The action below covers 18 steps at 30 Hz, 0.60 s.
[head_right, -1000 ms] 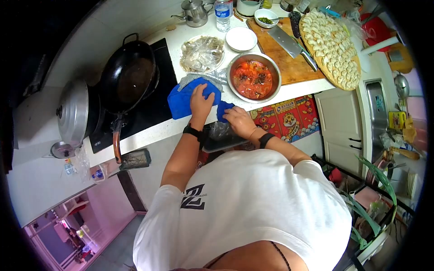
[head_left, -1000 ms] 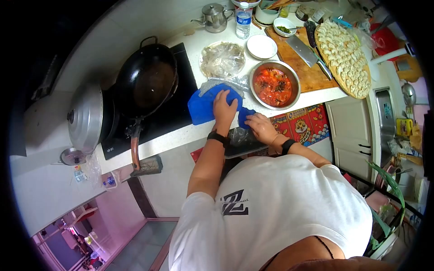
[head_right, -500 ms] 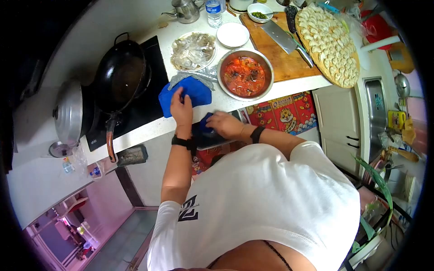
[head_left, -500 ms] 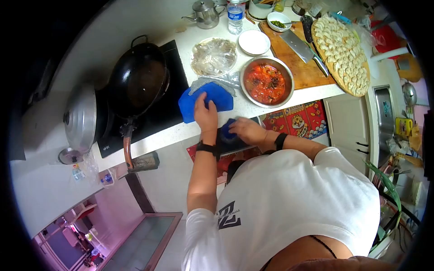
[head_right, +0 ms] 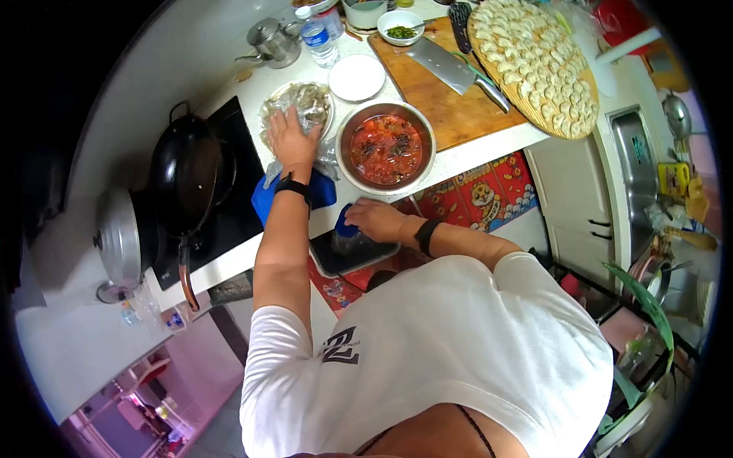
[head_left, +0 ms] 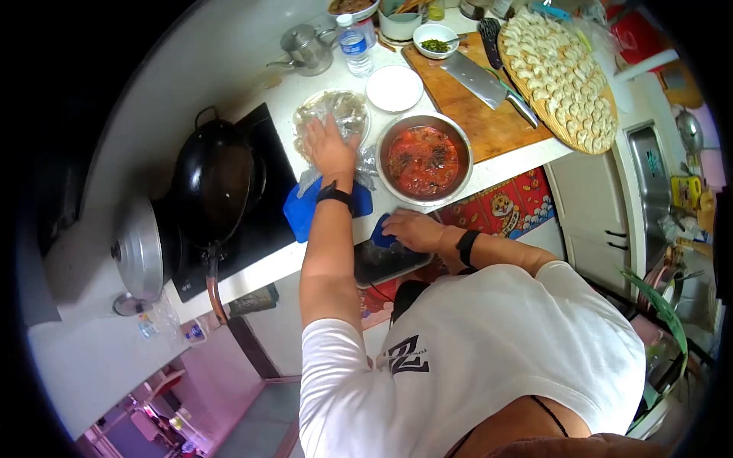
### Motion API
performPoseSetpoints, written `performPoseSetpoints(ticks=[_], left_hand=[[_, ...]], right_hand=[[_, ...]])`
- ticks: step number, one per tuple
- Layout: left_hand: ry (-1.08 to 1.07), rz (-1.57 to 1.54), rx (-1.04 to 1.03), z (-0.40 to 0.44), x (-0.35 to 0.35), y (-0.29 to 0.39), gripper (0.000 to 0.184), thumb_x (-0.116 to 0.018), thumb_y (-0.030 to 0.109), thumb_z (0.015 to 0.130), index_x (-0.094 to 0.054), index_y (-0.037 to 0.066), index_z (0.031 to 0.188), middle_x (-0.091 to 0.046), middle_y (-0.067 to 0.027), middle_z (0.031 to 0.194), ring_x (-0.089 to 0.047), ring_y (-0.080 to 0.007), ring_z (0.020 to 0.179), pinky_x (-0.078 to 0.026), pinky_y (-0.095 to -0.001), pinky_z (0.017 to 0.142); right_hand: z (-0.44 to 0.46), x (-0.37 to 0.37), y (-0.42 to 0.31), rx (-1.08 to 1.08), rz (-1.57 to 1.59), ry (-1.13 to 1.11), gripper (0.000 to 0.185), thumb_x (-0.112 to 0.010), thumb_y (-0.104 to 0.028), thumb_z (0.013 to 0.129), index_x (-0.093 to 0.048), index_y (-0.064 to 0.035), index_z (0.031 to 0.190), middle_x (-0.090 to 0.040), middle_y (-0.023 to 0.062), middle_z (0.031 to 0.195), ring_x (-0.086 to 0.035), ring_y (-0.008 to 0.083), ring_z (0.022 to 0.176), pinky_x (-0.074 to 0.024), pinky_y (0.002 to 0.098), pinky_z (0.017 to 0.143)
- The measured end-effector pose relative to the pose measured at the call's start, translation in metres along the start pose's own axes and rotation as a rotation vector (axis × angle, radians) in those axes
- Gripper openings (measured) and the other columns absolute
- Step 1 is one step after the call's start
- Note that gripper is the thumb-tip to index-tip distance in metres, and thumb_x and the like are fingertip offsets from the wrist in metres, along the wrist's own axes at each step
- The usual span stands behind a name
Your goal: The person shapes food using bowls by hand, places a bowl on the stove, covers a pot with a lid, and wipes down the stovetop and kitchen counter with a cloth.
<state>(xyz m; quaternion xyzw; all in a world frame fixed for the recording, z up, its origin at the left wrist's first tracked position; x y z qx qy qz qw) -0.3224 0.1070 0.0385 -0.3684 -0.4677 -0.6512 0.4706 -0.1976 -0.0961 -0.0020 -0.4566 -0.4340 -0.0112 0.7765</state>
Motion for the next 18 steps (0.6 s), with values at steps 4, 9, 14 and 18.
performPoseSetpoints(ticks=[4, 9, 14, 18], left_hand=[[-0.005, 0.015, 0.003, 0.000, -0.012, 0.000, 0.068, -0.077, 0.030, 0.074, -0.054, 0.013, 0.136, -0.051, -0.0198, 0.140, -0.042, -0.0378, 0.135, -0.030, -0.0517, 0.112], [-0.005, -0.004, -0.035, 0.001, -0.014, 0.002, 0.065, -0.076, 0.027, 0.073, -0.057, 0.011, 0.133, -0.050, -0.0224, 0.140, -0.042, -0.0404, 0.134, -0.030, -0.0527, 0.112], [0.035, -0.010, -0.054, -0.001, -0.017, -0.002, 0.069, -0.078, 0.028, 0.072, -0.055, 0.012, 0.135, -0.048, -0.0236, 0.141, -0.041, -0.0416, 0.134, -0.029, -0.0532, 0.112], [0.049, 0.041, -0.063, -0.008, 0.013, 0.013, 0.074, -0.080, 0.031, 0.072, -0.053, 0.012, 0.138, -0.047, -0.0260, 0.141, -0.039, -0.0433, 0.135, -0.028, -0.0541, 0.113]], right_hand=[[-0.004, -0.002, 0.003, -0.035, 0.036, -0.004, 0.028, -0.062, -0.003, 0.077, -0.065, -0.0067, 0.105, -0.063, 0.0094, 0.118, -0.057, 0.0317, 0.108, -0.0471, 0.0401, 0.096], [-0.005, -0.008, 0.008, -0.022, 0.042, 0.035, 0.028, -0.060, -0.004, 0.079, -0.066, -0.0069, 0.106, -0.064, 0.0092, 0.116, -0.058, 0.0316, 0.108, -0.0462, 0.0402, 0.096], [-0.006, -0.008, 0.008, -0.056, 0.068, -0.007, 0.028, -0.058, -0.006, 0.080, -0.067, -0.0066, 0.107, -0.064, 0.0099, 0.115, -0.058, 0.0327, 0.109, -0.0454, 0.0411, 0.098], [-0.007, -0.008, 0.007, -0.016, 0.048, 0.036, 0.028, -0.059, -0.005, 0.079, -0.067, -0.0065, 0.106, -0.064, 0.0100, 0.114, -0.057, 0.0332, 0.107, -0.0459, 0.0415, 0.096]])
Point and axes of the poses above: each hand's wrist, its own z-axis towards the middle knuckle, its own x-axis out of the back of the hand, y = z × x, the point moved 6 cm from there along z, towards the middle knuckle
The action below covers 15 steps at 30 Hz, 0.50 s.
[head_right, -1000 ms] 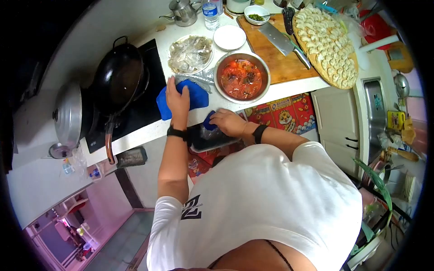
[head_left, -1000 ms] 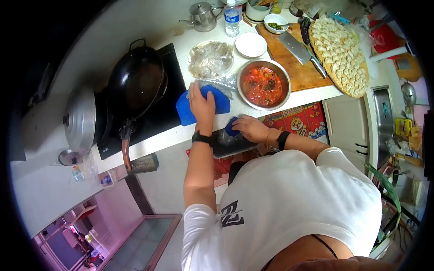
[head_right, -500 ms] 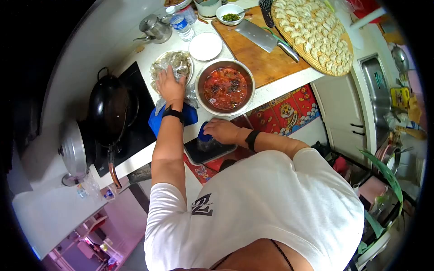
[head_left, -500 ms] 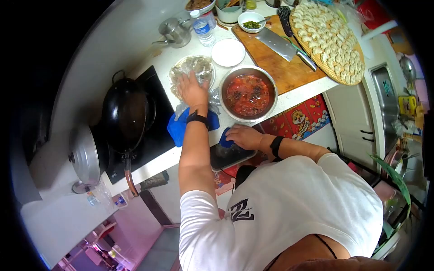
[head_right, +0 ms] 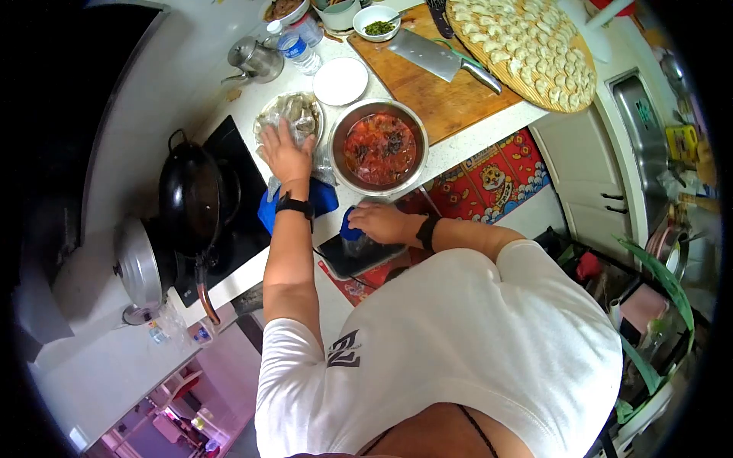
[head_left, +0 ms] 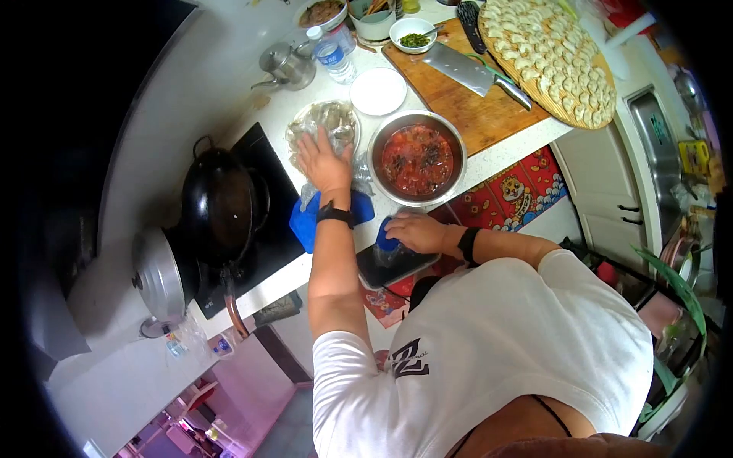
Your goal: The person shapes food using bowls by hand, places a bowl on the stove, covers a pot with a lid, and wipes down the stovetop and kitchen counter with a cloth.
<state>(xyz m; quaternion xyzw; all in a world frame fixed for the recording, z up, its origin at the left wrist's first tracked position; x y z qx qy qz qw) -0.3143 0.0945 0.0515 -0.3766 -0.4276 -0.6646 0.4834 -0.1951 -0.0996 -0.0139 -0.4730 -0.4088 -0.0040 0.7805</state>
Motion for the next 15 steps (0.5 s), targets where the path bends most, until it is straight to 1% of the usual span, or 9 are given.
performPoseSetpoints(ticks=[2, 3, 5, 6, 8, 10, 12, 14, 15], left_hand=[[0.048, -0.026, -0.044, -0.008, 0.020, 0.004, 0.074, -0.079, 0.036, 0.075, -0.052, 0.009, 0.138, -0.046, -0.0261, 0.142, -0.037, -0.0433, 0.136, -0.029, -0.0529, 0.112], [0.051, -0.019, -0.031, -0.016, 0.031, 0.002, 0.074, -0.079, 0.036, 0.075, -0.052, 0.009, 0.138, -0.046, -0.0261, 0.142, -0.037, -0.0433, 0.136, -0.029, -0.0529, 0.112], [0.072, -0.105, -0.027, -0.040, 0.052, 0.000, 0.072, -0.080, 0.033, 0.075, -0.052, 0.005, 0.136, -0.046, -0.0278, 0.142, -0.038, -0.0450, 0.135, -0.030, -0.0518, 0.112], [0.074, -0.094, -0.009, -0.056, 0.059, -0.004, 0.072, -0.080, 0.033, 0.075, -0.052, 0.005, 0.136, -0.046, -0.0278, 0.142, -0.038, -0.0450, 0.135, -0.030, -0.0518, 0.112], [0.140, -0.167, 0.025, -0.097, 0.071, -0.016, 0.069, -0.081, 0.027, 0.075, -0.053, 0.003, 0.134, -0.048, -0.0277, 0.140, -0.041, -0.0441, 0.134, -0.033, -0.0499, 0.111], [0.101, -0.162, 0.142, -0.141, 0.081, -0.024, 0.064, -0.080, 0.023, 0.076, -0.055, 0.001, 0.131, -0.051, -0.0271, 0.137, -0.046, -0.0428, 0.130, -0.036, -0.0468, 0.109], [0.044, -0.225, 0.288, -0.190, 0.080, -0.035, 0.062, -0.077, 0.021, 0.077, -0.055, -0.001, 0.130, -0.050, -0.0287, 0.136, -0.045, -0.0459, 0.129, -0.035, -0.0491, 0.110], [-0.009, -0.210, 0.384, -0.234, 0.075, -0.039, 0.057, -0.072, 0.016, 0.079, -0.054, -0.001, 0.130, -0.051, -0.0287, 0.135, -0.046, -0.0446, 0.128, -0.037, -0.0487, 0.109], [-0.014, -0.202, 0.427, -0.252, 0.073, -0.039, 0.057, -0.072, 0.015, 0.079, -0.054, -0.001, 0.130, -0.051, -0.0287, 0.135, -0.046, -0.0445, 0.128, -0.037, -0.0484, 0.109]], right_hand=[[-0.001, 0.000, -0.001, 0.016, 0.009, -0.002, 0.028, -0.059, -0.005, 0.079, -0.067, -0.0065, 0.106, -0.064, 0.0101, 0.114, -0.057, 0.0331, 0.106, -0.0462, 0.0415, 0.095], [-0.001, 0.002, -0.002, 0.013, 0.010, -0.004, 0.028, -0.060, -0.004, 0.079, -0.067, -0.0063, 0.106, -0.064, 0.0103, 0.114, -0.057, 0.0330, 0.105, -0.0462, 0.0418, 0.094], [0.003, 0.006, -0.005, -0.008, 0.007, -0.053, 0.030, -0.061, -0.005, 0.077, -0.066, -0.0059, 0.106, -0.063, 0.0106, 0.115, -0.057, 0.0327, 0.105, -0.0463, 0.0421, 0.093], [0.004, 0.006, -0.007, 0.005, 0.014, -0.066, 0.030, -0.061, -0.005, 0.077, -0.066, -0.0059, 0.106, -0.063, 0.0106, 0.115, -0.057, 0.0327, 0.105, -0.0463, 0.0421, 0.093], [0.003, 0.006, -0.007, 0.019, -0.025, -0.052, 0.031, -0.062, -0.005, 0.076, -0.067, -0.0062, 0.107, -0.063, 0.0105, 0.117, -0.056, 0.0322, 0.107, -0.0459, 0.0417, 0.095], [-0.001, -0.001, -0.004, 0.055, -0.098, -0.039, 0.034, -0.062, -0.005, 0.075, -0.067, -0.0058, 0.108, -0.062, 0.0124, 0.120, -0.056, 0.0325, 0.109, -0.0445, 0.0413, 0.098], [0.000, -0.005, -0.004, 0.135, -0.127, -0.037, 0.033, -0.063, -0.005, 0.074, -0.067, -0.0041, 0.107, -0.063, 0.0138, 0.117, -0.057, 0.0334, 0.107, -0.0453, 0.0420, 0.097], [0.006, 0.005, -0.016, 0.105, -0.076, -0.007, 0.031, -0.062, -0.004, 0.073, -0.067, -0.0029, 0.103, -0.064, 0.0146, 0.114, -0.058, 0.0332, 0.103, -0.0468, 0.0415, 0.095], [0.006, -0.001, -0.014, 0.148, -0.115, 0.033, 0.028, -0.062, -0.003, 0.073, -0.067, -0.0030, 0.101, -0.065, 0.0132, 0.112, -0.059, 0.0325, 0.101, -0.0483, 0.0407, 0.092]])
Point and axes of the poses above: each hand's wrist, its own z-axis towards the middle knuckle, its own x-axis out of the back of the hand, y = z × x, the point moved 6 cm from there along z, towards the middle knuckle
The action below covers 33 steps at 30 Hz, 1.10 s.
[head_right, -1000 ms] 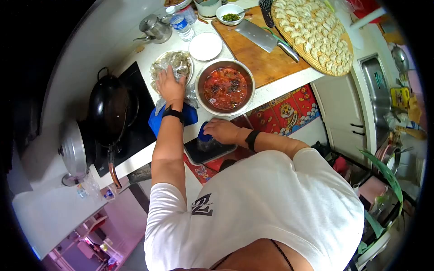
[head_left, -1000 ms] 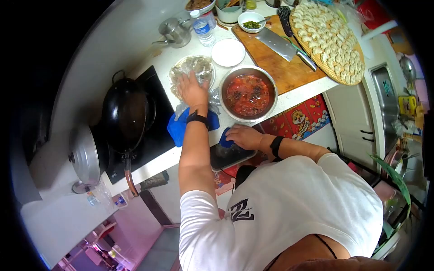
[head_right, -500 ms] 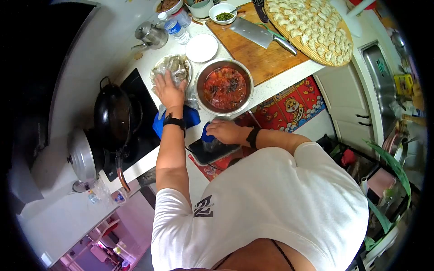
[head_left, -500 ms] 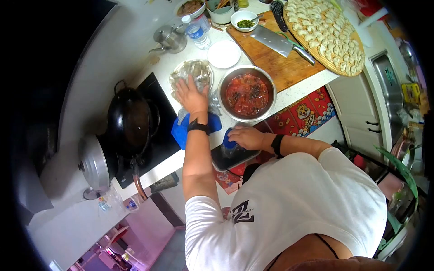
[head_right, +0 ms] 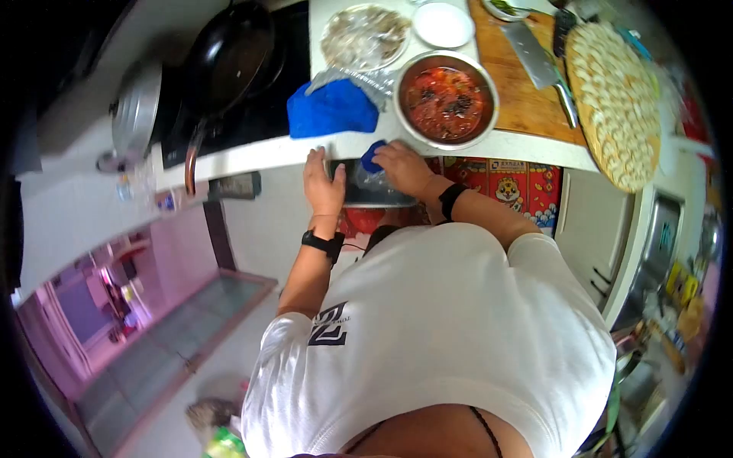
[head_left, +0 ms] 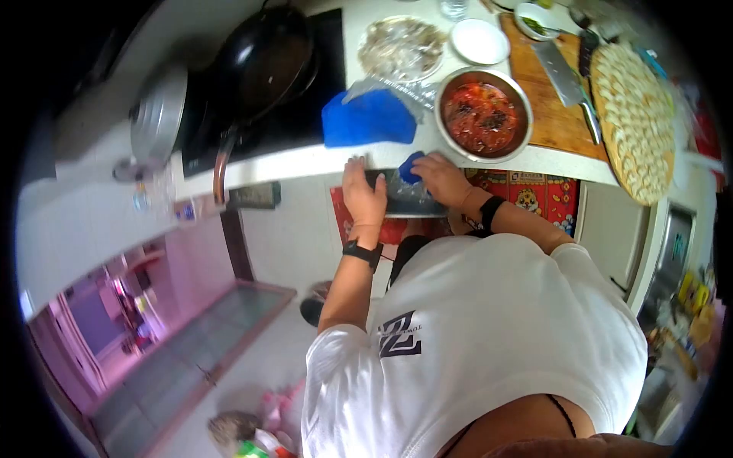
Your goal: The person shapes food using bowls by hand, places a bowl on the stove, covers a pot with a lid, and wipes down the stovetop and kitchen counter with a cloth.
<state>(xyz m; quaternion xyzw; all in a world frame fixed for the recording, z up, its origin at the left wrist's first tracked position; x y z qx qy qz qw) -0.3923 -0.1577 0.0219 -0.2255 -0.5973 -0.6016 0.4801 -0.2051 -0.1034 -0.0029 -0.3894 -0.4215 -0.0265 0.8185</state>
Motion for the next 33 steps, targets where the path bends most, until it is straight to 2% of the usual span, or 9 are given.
performPoseSetpoints(ticks=[5, 7, 10, 13, 18, 23, 25, 28, 33], left_hand=[[-0.046, 0.051, 0.225, -0.047, -0.016, -0.026, 0.056, -0.071, 0.011, 0.078, -0.053, 0.000, 0.130, -0.052, -0.0265, 0.136, -0.046, -0.0424, 0.128, -0.038, -0.0459, 0.109], [-0.006, 0.039, 0.217, -0.053, -0.023, -0.030, 0.057, -0.070, 0.010, 0.077, -0.053, 0.000, 0.130, -0.053, -0.0260, 0.134, -0.049, -0.0415, 0.126, -0.039, -0.0456, 0.108], [-0.064, -0.099, 0.325, -0.052, -0.024, -0.020, 0.059, -0.071, 0.008, 0.076, -0.052, -0.003, 0.131, -0.058, -0.0250, 0.127, -0.055, -0.0397, 0.119, -0.044, -0.0434, 0.102], [0.004, -0.151, 0.341, -0.050, -0.018, -0.024, 0.056, -0.070, 0.008, 0.077, -0.053, -0.002, 0.130, -0.059, -0.0243, 0.125, -0.058, -0.0389, 0.116, -0.046, -0.0429, 0.100], [0.011, -0.225, 0.293, -0.052, -0.003, -0.051, 0.053, -0.067, 0.007, 0.077, -0.054, -0.001, 0.128, -0.058, -0.0252, 0.126, -0.055, -0.0415, 0.117, -0.045, -0.0443, 0.100], [0.131, -0.089, 0.207, -0.020, 0.025, -0.087, 0.050, -0.064, 0.008, 0.078, -0.057, 0.001, 0.127, -0.061, -0.0232, 0.115, -0.058, -0.0421, 0.106, -0.047, -0.0468, 0.094], [0.094, 0.075, 0.258, 0.010, 0.041, -0.096, 0.048, -0.064, 0.005, 0.077, -0.059, 0.000, 0.125, -0.063, -0.0205, 0.097, -0.059, -0.0386, 0.095, -0.050, -0.0455, 0.084], [0.102, 0.168, 0.169, 0.040, 0.035, -0.118, 0.050, -0.062, 0.004, 0.077, -0.060, 0.002, 0.126, -0.060, -0.0193, 0.091, -0.058, -0.0383, 0.089, -0.050, -0.0459, 0.080], [-0.022, 0.240, 0.212, 0.056, 0.021, -0.131, 0.050, -0.062, 0.006, 0.077, -0.061, 0.006, 0.127, -0.060, -0.0195, 0.097, -0.059, -0.0387, 0.092, -0.050, -0.0455, 0.082]], right_hand=[[0.024, -0.024, -0.011, 0.107, 0.052, -0.078, 0.027, -0.061, -0.002, 0.075, -0.067, -0.0034, 0.101, -0.065, 0.0118, 0.112, -0.058, 0.0321, 0.102, -0.0484, 0.0401, 0.092], [0.038, -0.038, -0.020, 0.140, 0.085, -0.096, 0.028, -0.061, -0.001, 0.075, -0.067, -0.0034, 0.102, -0.065, 0.0119, 0.112, -0.058, 0.0323, 0.103, -0.0484, 0.0401, 0.091], [0.055, -0.051, -0.031, 0.186, 0.094, -0.082, 0.027, -0.061, -0.002, 0.075, -0.066, -0.0031, 0.102, -0.065, 0.0122, 0.113, -0.058, 0.0331, 0.103, -0.0479, 0.0410, 0.091], [0.064, -0.050, -0.037, 0.140, 0.157, -0.106, 0.033, -0.062, -0.002, 0.075, -0.065, -0.0022, 0.108, -0.063, 0.0139, 0.117, -0.057, 0.0342, 0.104, -0.0470, 0.0417, 0.094], [0.056, -0.057, -0.043, 0.192, -0.080, -0.167, 0.047, -0.064, -0.002, 0.074, -0.060, -0.0004, 0.120, -0.058, 0.0166, 0.127, -0.056, 0.0356, 0.110, -0.0452, 0.0419, 0.100], [0.080, -0.078, -0.048, 0.165, -0.039, -0.187, 0.041, -0.065, -0.002, 0.073, -0.063, -0.0004, 0.114, -0.061, 0.0167, 0.123, -0.057, 0.0349, 0.110, -0.0469, 0.0401, 0.098], [0.088, -0.085, -0.052, 0.170, -0.041, -0.206, 0.040, -0.065, -0.002, 0.072, -0.065, -0.0005, 0.112, -0.062, 0.0167, 0.122, -0.057, 0.0345, 0.109, -0.0475, 0.0393, 0.097], [0.092, -0.084, -0.057, 0.140, -0.054, -0.202, 0.036, -0.064, -0.002, 0.072, -0.066, -0.0011, 0.109, -0.064, 0.0161, 0.120, -0.058, 0.0342, 0.108, -0.0474, 0.0384, 0.097], [0.091, -0.085, -0.055, 0.137, -0.050, -0.177, 0.037, -0.064, -0.001, 0.072, -0.066, -0.0016, 0.110, -0.063, 0.0148, 0.122, -0.057, 0.0348, 0.108, -0.0469, 0.0399, 0.098]])
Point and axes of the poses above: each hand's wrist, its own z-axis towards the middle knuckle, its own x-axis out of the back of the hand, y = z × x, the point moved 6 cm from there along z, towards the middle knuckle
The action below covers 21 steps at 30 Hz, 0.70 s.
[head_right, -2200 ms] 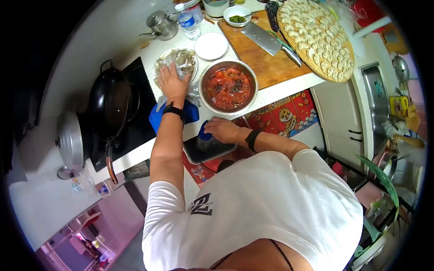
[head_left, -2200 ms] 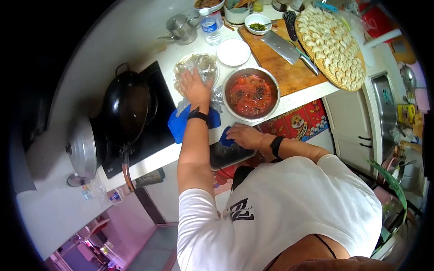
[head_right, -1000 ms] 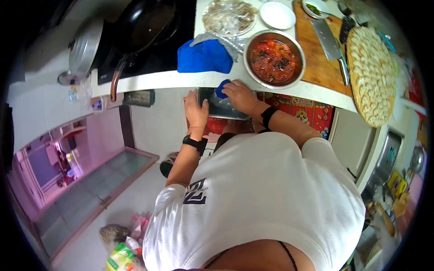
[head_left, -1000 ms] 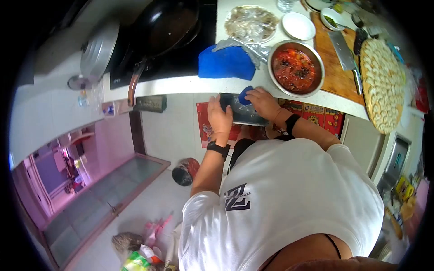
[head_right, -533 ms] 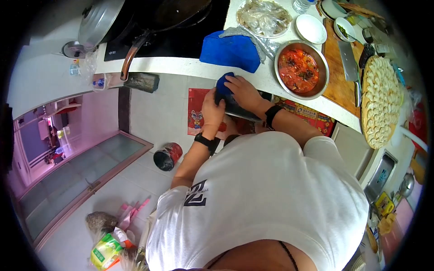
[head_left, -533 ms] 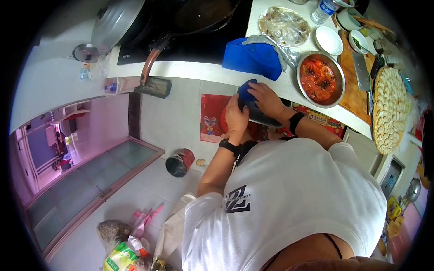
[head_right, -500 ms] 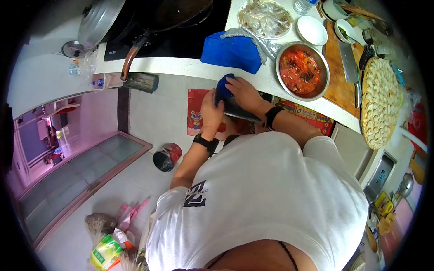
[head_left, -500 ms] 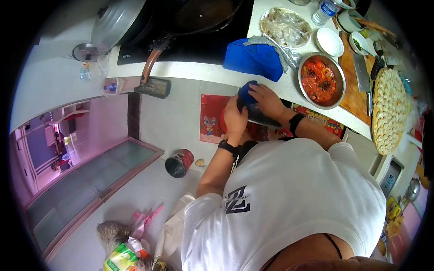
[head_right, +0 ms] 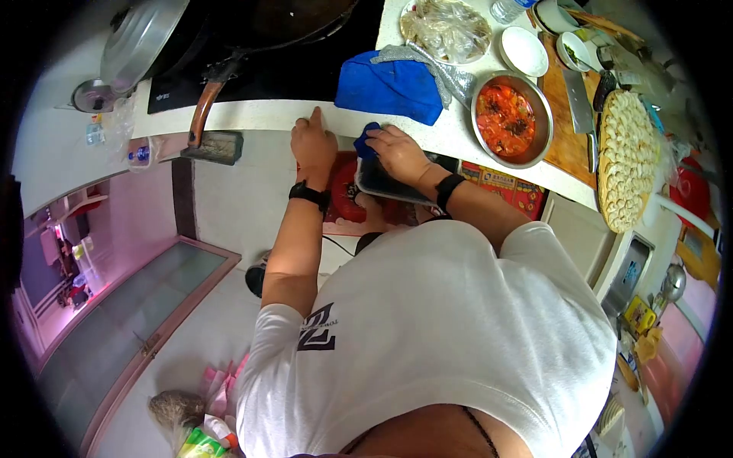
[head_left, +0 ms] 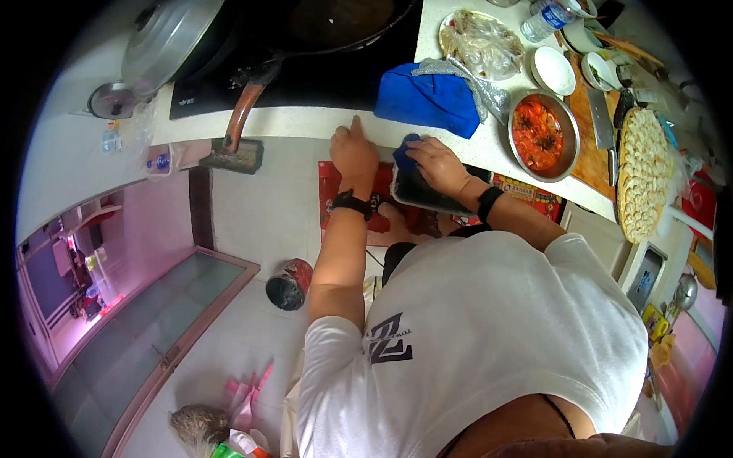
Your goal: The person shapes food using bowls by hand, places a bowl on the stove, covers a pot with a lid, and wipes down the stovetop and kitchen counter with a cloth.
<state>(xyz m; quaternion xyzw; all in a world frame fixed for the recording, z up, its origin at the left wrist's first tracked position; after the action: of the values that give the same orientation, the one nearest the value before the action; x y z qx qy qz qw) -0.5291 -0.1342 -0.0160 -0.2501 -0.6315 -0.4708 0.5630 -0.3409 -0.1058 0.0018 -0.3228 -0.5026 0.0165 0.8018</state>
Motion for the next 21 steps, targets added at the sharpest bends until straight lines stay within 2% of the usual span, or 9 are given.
performPoseSetpoints(ticks=[11, 13, 15, 16, 17, 18, 21], left_hand=[[0.015, -0.029, 0.026, -0.008, -0.002, -0.002, 0.043, -0.059, 0.005, 0.077, -0.065, 0.006, 0.120, -0.062, -0.0201, 0.105, -0.059, -0.0388, 0.096, -0.051, -0.0445, 0.083], [0.058, -0.041, 0.005, -0.014, 0.006, 0.004, 0.033, -0.059, 0.005, 0.081, -0.067, 0.005, 0.113, -0.061, -0.0164, 0.099, -0.059, -0.0368, 0.093, -0.050, -0.0437, 0.082], [0.075, -0.095, -0.012, -0.024, -0.001, 0.002, 0.031, -0.059, 0.005, 0.081, -0.067, 0.004, 0.111, -0.061, -0.0168, 0.100, -0.059, -0.0374, 0.093, -0.050, -0.0445, 0.082], [0.086, -0.147, -0.029, -0.029, 0.001, 0.003, 0.029, -0.059, 0.005, 0.081, -0.067, 0.002, 0.109, -0.062, -0.0172, 0.101, -0.059, -0.0380, 0.093, -0.049, -0.0453, 0.082], [0.054, -0.163, -0.085, -0.037, 0.003, 0.007, 0.028, -0.060, 0.007, 0.081, -0.065, 0.001, 0.108, -0.062, -0.0204, 0.107, -0.058, -0.0398, 0.098, -0.048, -0.0474, 0.087], [0.071, -0.148, -0.073, -0.048, 0.004, 0.006, 0.028, -0.060, 0.007, 0.081, -0.065, 0.001, 0.108, -0.062, -0.0204, 0.107, -0.058, -0.0398, 0.098, -0.048, -0.0474, 0.087], [0.181, -0.210, -0.152, -0.084, 0.010, 0.009, 0.034, -0.061, 0.008, 0.080, -0.062, 0.001, 0.113, -0.060, -0.0238, 0.115, -0.056, -0.0407, 0.107, -0.045, -0.0481, 0.094]], right_hand=[[0.000, 0.004, 0.006, -0.027, 0.068, -0.080, 0.040, -0.067, -0.001, 0.071, -0.066, -0.0028, 0.111, -0.062, 0.0135, 0.125, -0.055, 0.0355, 0.111, -0.0462, 0.0404, 0.098], [-0.002, 0.006, 0.006, -0.014, 0.070, -0.087, 0.040, -0.067, -0.001, 0.072, -0.066, -0.0031, 0.111, -0.061, 0.0135, 0.125, -0.055, 0.0359, 0.111, -0.0463, 0.0407, 0.098], [-0.009, 0.014, 0.011, -0.121, 0.140, -0.023, 0.041, -0.068, -0.002, 0.073, -0.065, -0.0033, 0.114, -0.061, 0.0146, 0.127, -0.055, 0.0375, 0.114, -0.0459, 0.0417, 0.100], [-0.013, 0.014, 0.010, -0.105, 0.145, -0.023, 0.041, -0.068, -0.002, 0.073, -0.065, -0.0033, 0.114, -0.061, 0.0146, 0.127, -0.055, 0.0375, 0.114, -0.0459, 0.0417, 0.100], [-0.018, 0.015, 0.011, -0.114, 0.098, 0.004, 0.042, -0.068, -0.002, 0.074, -0.064, -0.0034, 0.116, -0.060, 0.0150, 0.128, -0.054, 0.0384, 0.116, -0.0455, 0.0424, 0.101], [-0.022, 0.015, 0.011, -0.120, 0.055, 0.034, 0.043, -0.068, -0.002, 0.074, -0.064, -0.0034, 0.117, -0.060, 0.0154, 0.129, -0.054, 0.0392, 0.118, -0.0451, 0.0430, 0.102], [-0.017, -0.003, 0.010, -0.049, -0.012, -0.009, 0.041, -0.065, -0.003, 0.077, -0.064, -0.0033, 0.118, -0.060, 0.0158, 0.130, -0.054, 0.0396, 0.120, -0.0447, 0.0437, 0.103]])
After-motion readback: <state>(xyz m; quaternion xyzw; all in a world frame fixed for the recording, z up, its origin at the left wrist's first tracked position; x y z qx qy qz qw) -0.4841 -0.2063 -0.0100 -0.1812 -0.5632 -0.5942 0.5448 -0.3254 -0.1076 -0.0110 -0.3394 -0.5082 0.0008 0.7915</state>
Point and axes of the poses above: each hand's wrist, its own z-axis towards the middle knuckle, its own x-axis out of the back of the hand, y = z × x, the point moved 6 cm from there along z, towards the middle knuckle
